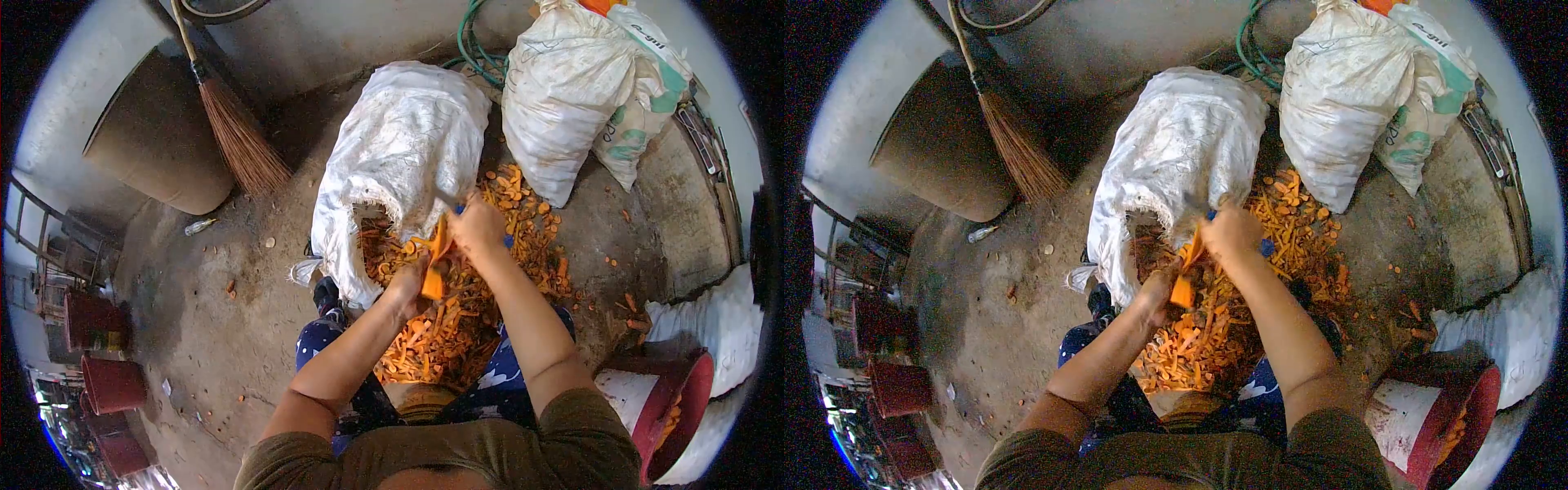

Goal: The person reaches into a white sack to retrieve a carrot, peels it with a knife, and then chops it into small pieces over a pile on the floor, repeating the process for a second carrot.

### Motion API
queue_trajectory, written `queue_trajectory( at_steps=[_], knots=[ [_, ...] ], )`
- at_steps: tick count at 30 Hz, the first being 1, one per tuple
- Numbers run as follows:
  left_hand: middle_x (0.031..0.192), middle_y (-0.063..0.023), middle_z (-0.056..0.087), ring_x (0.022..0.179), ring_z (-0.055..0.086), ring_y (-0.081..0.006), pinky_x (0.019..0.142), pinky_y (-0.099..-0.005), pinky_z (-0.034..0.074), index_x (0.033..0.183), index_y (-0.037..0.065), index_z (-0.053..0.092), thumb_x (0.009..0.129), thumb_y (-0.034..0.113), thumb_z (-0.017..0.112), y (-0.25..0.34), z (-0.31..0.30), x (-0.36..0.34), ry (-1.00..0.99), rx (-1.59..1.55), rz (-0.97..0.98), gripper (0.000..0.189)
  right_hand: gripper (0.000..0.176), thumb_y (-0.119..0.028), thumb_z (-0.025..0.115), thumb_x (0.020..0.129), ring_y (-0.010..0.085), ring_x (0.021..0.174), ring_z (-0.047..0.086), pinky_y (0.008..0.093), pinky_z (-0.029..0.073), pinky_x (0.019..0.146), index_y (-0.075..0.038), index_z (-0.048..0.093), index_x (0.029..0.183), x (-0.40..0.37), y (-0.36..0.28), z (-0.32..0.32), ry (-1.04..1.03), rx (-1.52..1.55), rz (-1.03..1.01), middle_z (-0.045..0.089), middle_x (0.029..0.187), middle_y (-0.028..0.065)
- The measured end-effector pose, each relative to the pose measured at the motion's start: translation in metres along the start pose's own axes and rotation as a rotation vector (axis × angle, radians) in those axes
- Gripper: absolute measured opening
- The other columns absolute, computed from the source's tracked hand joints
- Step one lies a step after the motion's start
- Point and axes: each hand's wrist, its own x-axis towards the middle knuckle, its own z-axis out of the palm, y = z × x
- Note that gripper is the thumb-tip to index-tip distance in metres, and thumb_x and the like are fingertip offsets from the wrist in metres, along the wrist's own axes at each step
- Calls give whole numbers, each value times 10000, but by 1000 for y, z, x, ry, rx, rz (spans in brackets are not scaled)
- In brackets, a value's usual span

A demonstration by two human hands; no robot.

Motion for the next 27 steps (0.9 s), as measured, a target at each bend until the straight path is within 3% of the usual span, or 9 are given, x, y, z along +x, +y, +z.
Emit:
queue_trajectory(
  at_steps=[2, 4, 7, 10, 11, 14, 17, 20, 27],
  knots=[
    [761, -49, 574, 624, 562, -161, 482, -326, 478, 1081, 82, 483, 923, 321, 331, -1, -2, -3, 11, 148, 17, 325, 475, -399, 594, 734, 310, 782, 605, 402, 475, 690, -9, 542, 1001, 18, 22, -3, 39, 89, 168, 612, 829, 198],
    [813, -71, 575, 717, 589, -187, 548, -334, 505, 1118, 64, 455, 920, 311, 351, -4, -8, 1, -135, 1, -78, 332, 467, -380, 583, 748, 315, 802, 604, 416, 470, 698, -10, 531, 1027, 31, 43, -6, 24, 39, 252, 614, 866, 197],
    [860, -85, 567, 752, 586, -204, 606, -337, 508, 1112, 52, 452, 918, 317, 357, 1, -10, -2, -167, -215, -97, 342, 456, -358, 585, 749, 323, 806, 602, 422, 466, 703, -10, 516, 1036, 36, 46, -11, -16, -51, 377, 613, 871, 203],
    [900, -94, 561, 737, 573, -206, 642, -340, 504, 1097, 53, 457, 918, 334, 351, -3, -26, 19, -130, -233, -44, 350, 409, -371, 587, 731, 329, 772, 598, 411, 460, 669, 4, 559, 890, 24, 28, -10, 54, 234, 301, 612, 797, 190],
    [886, -82, 567, 693, 560, -189, 623, -332, 498, 1093, 57, 458, 920, 335, 345, -2, -26, 20, -108, -328, -37, 347, 389, -352, 595, 729, 310, 743, 602, 400, 463, 646, -4, 561, 902, 19, 19, -3, 155, 52, 194, 617, 771, 166],
    [869, -66, 572, 682, 555, -173, 602, -319, 492, 1094, 62, 465, 922, 325, 342, 0, -21, 20, -78, -357, -13, 337, 362, -311, 631, 708, 292, 686, 601, 375, 469, 602, -28, 569, 925, -1, 1, 6, 66, 304, 2, 618, 750, 149],
    [838, -49, 571, 668, 546, -158, 577, -320, 484, 1088, 69, 474, 926, 319, 328, 6, -8, 10, 65, -225, -19, 332, 428, -363, 625, 706, 336, 702, 601, 417, 481, 621, 9, 541, 902, -10, -9, 1, 1, 108, -121, 610, 739, 174],
    [831, -42, 573, 651, 542, -153, 562, -318, 482, 1085, 80, 483, 927, 326, 317, -3, -15, 24, -41, -266, -12, 337, 441, -377, 619, 704, 330, 682, 601, 410, 482, 611, 14, 539, 892, -12, -11, 5, 29, 23, -144, 608, 707, 156],
    [782, -39, 566, 625, 542, -150, 524, -319, 482, 1036, 87, 494, 919, 355, 325, 4, 0, -1, 60, -31, -46, 338, 471, -414, 599, 722, 328, 733, 602, 409, 482, 655, 16, 537, 903, -2, 0, 7, -29, -35, -97, 607, 755, 180]
  ],
)
